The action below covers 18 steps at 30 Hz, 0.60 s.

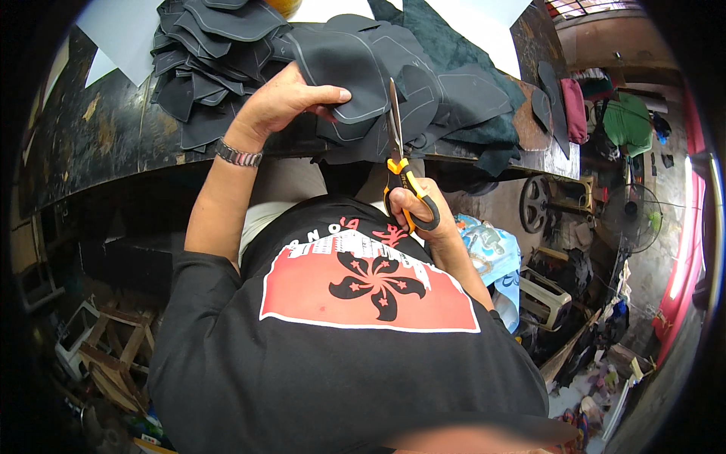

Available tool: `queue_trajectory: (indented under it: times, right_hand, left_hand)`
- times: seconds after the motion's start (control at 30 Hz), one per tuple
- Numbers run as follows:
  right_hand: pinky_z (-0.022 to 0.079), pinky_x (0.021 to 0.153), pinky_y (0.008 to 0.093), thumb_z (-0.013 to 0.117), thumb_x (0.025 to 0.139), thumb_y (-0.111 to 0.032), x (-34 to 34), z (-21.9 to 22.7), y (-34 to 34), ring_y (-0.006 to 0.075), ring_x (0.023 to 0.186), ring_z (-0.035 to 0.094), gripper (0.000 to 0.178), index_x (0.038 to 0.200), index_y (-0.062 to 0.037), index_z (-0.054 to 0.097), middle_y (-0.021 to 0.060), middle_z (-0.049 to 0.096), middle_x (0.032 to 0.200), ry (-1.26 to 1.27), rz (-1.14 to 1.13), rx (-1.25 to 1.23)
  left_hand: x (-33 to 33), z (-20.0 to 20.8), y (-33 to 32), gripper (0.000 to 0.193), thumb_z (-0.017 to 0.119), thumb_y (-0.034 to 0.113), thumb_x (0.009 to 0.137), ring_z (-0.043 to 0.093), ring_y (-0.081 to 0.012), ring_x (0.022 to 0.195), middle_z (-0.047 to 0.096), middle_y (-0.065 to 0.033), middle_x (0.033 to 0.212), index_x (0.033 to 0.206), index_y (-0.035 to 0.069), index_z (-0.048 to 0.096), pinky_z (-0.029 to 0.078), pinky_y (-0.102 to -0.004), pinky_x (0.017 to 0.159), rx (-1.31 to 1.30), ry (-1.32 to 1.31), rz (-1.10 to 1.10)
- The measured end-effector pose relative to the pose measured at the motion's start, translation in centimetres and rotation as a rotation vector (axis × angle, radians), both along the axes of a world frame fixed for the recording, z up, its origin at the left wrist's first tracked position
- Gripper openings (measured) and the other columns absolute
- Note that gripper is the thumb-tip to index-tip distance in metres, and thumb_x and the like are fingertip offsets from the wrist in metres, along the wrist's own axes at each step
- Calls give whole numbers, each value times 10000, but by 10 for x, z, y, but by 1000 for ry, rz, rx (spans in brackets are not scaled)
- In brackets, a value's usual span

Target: The person uses shears to cut black fabric pieces along marked outlines on a worktable. They repeatedly pick up fabric layers, cut along the lines, and place the cut pieces into a growing stack on the left side of the table.

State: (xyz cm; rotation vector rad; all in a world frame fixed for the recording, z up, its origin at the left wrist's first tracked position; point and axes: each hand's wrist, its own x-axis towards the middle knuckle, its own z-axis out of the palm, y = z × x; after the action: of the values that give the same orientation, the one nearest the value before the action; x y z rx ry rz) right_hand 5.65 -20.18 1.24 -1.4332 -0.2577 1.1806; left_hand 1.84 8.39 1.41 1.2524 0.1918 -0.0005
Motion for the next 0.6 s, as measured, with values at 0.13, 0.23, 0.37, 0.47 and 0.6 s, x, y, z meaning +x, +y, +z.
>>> queue_trajectory:
  times: [0.13,0.23,0.37,0.47,0.6]
  right_hand:
    - [401,429,211,714,854,-315,-3,-5,4,89,463,504,321,812,-19,594,31,550,617,-10,-35,20]
    - [454,533,228,702,860,-339,-3,-6,7,97,586,563,336,852,-19,597,41,585,706,-30,-21,47]
    - [479,604,238,714,840,-396,-1,-7,11,99,642,573,391,872,-25,594,31,583,728,-7,-49,78]
    - [472,573,233,714,844,-391,1,-9,12,92,621,567,383,866,-30,587,26,577,712,-58,-62,104]
    - [447,501,212,729,845,-346,-4,-14,13,74,556,541,342,849,-38,580,11,566,670,-52,-121,112]
  left_hand:
    - [4,-10,-19,455,764,131,799,628,-78,820,659,-24,990,1191,32,555,526,-209,640,35,-64,208]
    - [1,-15,-34,412,767,114,797,618,-67,809,660,-21,986,1146,29,566,513,-197,643,58,-150,267]
    - [-3,-16,-42,353,772,88,794,626,-83,773,671,-46,925,1086,0,593,527,-215,651,86,-180,276]
    - [-4,-15,-45,315,743,76,819,622,-72,768,675,-27,946,1093,24,598,500,-201,627,140,-217,263]
    - [-6,-13,-46,262,726,77,836,639,-76,755,688,-27,910,1067,19,617,501,-203,618,144,-171,245]
